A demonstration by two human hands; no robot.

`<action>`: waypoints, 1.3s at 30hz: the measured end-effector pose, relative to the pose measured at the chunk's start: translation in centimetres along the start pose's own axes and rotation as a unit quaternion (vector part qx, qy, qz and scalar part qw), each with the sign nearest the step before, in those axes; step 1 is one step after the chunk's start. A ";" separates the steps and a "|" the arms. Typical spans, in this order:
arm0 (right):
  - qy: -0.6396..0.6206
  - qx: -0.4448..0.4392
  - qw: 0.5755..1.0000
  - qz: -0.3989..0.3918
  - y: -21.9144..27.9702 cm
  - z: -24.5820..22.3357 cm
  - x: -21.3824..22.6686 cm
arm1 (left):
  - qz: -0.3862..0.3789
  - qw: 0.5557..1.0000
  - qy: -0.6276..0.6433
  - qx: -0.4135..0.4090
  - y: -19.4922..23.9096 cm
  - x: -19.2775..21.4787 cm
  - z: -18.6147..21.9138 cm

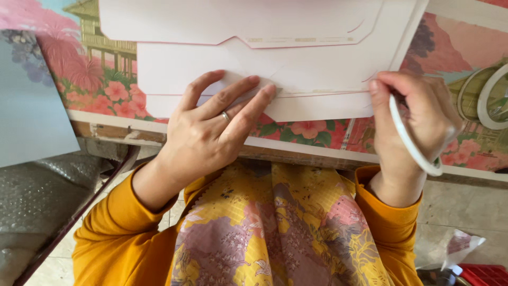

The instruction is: The person applies adhesive tape to the edges of a stack of white paper sheets. They use a roll of clear tape, pressing it down along the top edge of the papers to secure them together.

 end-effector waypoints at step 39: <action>-0.136 -0.145 0.980 -0.001 2.1 -5.9 -1.9 | 0.072 0.986 0.153 0.004 2.2 1.6 0.1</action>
Point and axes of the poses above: each hand's wrist, its own y-axis away from the middle knuckle, its own x-axis out of the back of the hand, z = x × y, the point moved 7 cm from there along -y, towards the middle knuckle, and after that the axes turned 15 degrees about z, right-handed, at the moved point
